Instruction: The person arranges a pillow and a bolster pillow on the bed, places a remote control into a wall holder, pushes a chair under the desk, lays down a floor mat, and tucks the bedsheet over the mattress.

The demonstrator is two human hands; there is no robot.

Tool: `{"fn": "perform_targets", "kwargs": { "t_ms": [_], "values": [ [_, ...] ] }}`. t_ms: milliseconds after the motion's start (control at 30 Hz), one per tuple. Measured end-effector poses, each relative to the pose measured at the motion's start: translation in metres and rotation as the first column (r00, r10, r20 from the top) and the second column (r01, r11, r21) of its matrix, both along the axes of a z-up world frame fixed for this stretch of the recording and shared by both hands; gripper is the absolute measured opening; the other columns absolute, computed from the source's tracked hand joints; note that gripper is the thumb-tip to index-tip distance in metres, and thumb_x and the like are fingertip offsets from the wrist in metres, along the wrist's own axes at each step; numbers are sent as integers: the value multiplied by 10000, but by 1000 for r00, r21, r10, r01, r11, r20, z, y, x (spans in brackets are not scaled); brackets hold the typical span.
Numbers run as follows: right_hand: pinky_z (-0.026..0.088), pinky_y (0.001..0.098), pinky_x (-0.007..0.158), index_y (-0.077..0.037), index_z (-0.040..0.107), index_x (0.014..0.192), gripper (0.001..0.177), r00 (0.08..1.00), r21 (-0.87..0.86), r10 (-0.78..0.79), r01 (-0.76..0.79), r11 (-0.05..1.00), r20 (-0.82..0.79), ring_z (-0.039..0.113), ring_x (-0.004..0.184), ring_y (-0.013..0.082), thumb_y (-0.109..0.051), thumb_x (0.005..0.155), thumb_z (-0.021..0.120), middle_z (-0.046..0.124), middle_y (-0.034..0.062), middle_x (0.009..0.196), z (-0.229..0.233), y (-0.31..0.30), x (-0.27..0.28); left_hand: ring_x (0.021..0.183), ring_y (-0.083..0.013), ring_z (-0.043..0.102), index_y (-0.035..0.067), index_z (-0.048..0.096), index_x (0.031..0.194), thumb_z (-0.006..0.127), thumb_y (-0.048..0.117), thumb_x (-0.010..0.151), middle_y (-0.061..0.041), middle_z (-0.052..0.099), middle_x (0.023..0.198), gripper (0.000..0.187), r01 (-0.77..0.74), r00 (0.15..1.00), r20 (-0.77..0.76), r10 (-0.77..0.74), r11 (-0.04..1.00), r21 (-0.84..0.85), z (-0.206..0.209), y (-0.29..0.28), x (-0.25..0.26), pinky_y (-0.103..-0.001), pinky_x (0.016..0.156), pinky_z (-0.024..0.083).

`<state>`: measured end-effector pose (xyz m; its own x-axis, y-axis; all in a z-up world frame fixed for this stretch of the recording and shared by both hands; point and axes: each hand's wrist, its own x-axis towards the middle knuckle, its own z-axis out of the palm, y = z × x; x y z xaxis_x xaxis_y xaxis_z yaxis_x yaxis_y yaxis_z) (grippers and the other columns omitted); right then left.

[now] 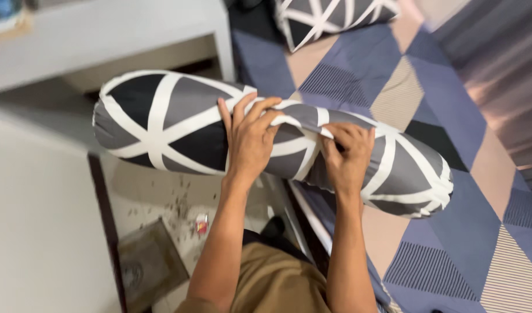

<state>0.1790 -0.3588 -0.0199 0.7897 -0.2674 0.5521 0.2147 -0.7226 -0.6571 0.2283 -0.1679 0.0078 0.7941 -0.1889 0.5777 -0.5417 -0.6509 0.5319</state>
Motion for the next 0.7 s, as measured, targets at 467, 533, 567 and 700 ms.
{"fn": "perform_targets", "kwargs": {
  "t_ms": [467,533,567,700],
  "values": [
    [159,621,1254,-125,799,1011,163,924,57,-362,370,927,-121,621,1117,253,-75,875,724,748,19,1042,-14,-75,5,1379,-322,464,157,780,1029,722,75,888,53,679,1306,173,385,916,-130,-380,923,17,-9,-106,76,-703,1220,48],
    [154,626,1253,-125,802,1019,162,894,55,-424,435,899,-143,631,1100,248,-76,886,725,751,20,1039,-17,-80,8,1372,-327,464,156,777,1025,730,97,906,46,674,1308,140,458,878,-157,-451,889,9,-12,-120,92,-703,1217,49],
    [164,624,1248,-128,801,1004,143,880,57,-452,463,884,-146,626,1108,252,-90,883,736,752,18,1040,-18,-83,10,1372,-327,464,156,777,1025,730,97,906,46,674,1308,140,490,861,-160,-483,872,7,-14,-129,101,-703,1217,49],
    [165,632,1243,-121,805,1012,169,804,23,-558,574,818,-204,618,1117,267,-88,865,730,755,23,1047,-24,-96,23,1377,-334,463,161,780,1036,723,76,885,43,671,1324,183,606,779,-202,-593,795,4,-26,-157,133,-709,1211,45]
  ]
}}
